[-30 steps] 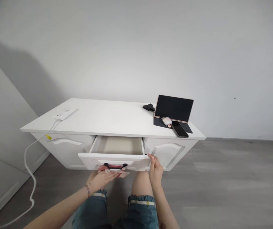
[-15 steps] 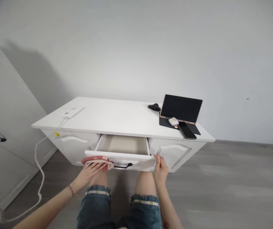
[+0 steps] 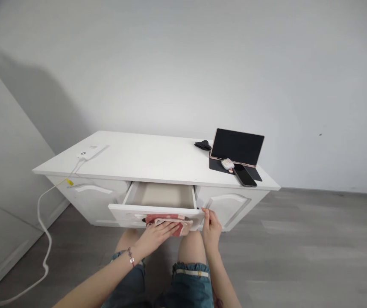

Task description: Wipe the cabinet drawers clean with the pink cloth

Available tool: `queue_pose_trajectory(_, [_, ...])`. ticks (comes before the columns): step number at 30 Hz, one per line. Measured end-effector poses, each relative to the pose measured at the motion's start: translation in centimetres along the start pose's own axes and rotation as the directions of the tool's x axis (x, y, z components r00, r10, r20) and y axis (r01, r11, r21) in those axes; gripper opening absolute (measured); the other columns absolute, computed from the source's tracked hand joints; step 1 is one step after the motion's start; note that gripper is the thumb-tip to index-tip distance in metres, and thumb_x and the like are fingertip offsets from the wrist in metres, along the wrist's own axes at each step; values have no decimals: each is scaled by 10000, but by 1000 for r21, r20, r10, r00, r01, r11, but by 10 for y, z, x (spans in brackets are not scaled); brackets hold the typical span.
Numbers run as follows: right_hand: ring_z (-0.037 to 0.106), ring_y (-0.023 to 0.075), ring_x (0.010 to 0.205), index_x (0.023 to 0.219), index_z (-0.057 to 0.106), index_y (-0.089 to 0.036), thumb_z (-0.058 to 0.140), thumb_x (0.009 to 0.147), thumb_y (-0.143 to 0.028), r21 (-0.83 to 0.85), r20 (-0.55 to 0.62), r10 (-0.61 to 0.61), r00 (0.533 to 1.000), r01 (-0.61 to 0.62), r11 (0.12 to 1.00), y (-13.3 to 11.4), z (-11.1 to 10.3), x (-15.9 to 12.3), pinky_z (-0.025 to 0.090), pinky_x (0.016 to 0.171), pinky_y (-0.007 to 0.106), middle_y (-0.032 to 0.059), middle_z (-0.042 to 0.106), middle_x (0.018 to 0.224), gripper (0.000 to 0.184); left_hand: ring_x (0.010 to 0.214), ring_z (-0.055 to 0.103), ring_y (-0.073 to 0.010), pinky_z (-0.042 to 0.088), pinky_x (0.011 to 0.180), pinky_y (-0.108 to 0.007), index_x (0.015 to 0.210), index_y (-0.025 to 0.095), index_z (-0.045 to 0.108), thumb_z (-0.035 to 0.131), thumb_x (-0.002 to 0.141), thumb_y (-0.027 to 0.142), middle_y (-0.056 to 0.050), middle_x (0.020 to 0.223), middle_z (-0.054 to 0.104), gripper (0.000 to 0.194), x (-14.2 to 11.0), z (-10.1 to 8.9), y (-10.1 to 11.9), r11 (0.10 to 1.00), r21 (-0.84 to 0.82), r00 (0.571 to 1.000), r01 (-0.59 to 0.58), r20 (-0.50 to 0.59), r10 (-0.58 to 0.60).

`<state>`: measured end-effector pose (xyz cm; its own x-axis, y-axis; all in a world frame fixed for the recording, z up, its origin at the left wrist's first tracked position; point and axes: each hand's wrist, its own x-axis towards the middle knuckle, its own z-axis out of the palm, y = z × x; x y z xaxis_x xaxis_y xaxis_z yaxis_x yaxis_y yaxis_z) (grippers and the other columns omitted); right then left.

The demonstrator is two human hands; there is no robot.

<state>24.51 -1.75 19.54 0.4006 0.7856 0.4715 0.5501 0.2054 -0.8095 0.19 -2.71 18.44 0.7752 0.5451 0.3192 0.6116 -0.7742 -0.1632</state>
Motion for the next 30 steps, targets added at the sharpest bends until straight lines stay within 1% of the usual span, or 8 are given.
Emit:
queue_pose_trajectory(11, [604,221,877,952,687,-171,393,937,-462,0,-16,-4,1000,4,1000,-1,1,0,443,756,311,89,682,910,414,1298,432,-149,339,1048,-337,1452,251,307,339,830,-9,-26,1400,522,675,-96,-8,-60,959,144,968,246,-97,-233])
queue_pose_trajectory(17, [564,166,718,1030,638,-183,493,895,-449,-130,-93,-117,989,104,986,-14,11,-14,473,674,325,131,584,1134,331,1292,449,-215,344,1077,-396,1372,258,467,372,837,53,-61,1380,542,581,-148,0,-74,845,-51,825,532,-196,-530])
queue_pose_trajectory(20, [575,184,797,1160,553,-194,524,884,-418,-145,-117,-150,982,133,981,-21,23,-37,499,700,352,150,500,1222,357,1309,430,-241,335,1089,-466,1335,273,513,381,856,111,-67,1416,500,523,-162,12,-62,674,-362,652,644,-201,-731])
queue_pose_trajectory(22, [590,208,869,1167,542,-207,517,893,-391,-136,30,-187,982,189,972,-25,32,-53,511,748,370,123,544,1162,332,1312,427,-258,342,1083,-492,1305,272,543,445,838,161,-63,1403,514,489,-166,19,-52,449,-631,483,633,-132,-866])
queue_pose_trajectory(24, [593,236,981,1137,571,-232,515,898,-365,-133,216,-233,948,265,955,-29,44,-66,510,815,390,97,583,1138,279,1206,537,-258,440,1007,-462,1240,261,581,539,766,180,-60,1275,620,482,-165,23,-41,65,-850,205,523,52,-977])
queue_pose_trajectory(26, [580,251,1060,1126,595,-249,522,898,-337,-105,333,-275,902,326,940,-34,57,-72,505,865,401,84,599,1154,255,946,668,-225,550,833,-392,1131,253,605,591,671,145,-29,1015,715,473,-162,22,-33,-345,-901,-81,262,336,-938])
queue_pose_trajectory(27, [581,252,1065,1126,602,-252,529,896,-323,-81,368,-292,883,343,936,-36,65,-74,505,874,403,80,606,1151,251,809,687,-205,571,741,-361,1062,250,608,600,631,122,-5,885,720,450,-160,19,-30,-484,-868,-167,115,463,-870])
queue_pose_trajectory(30, [599,252,988,1038,653,-263,578,871,-281,-11,461,-329,824,376,927,-41,83,-72,512,851,412,55,647,1035,183,605,663,-172,564,598,-311,899,241,588,595,571,81,38,696,681,365,-156,3,-22,-646,-752,-220,-131,658,-721])
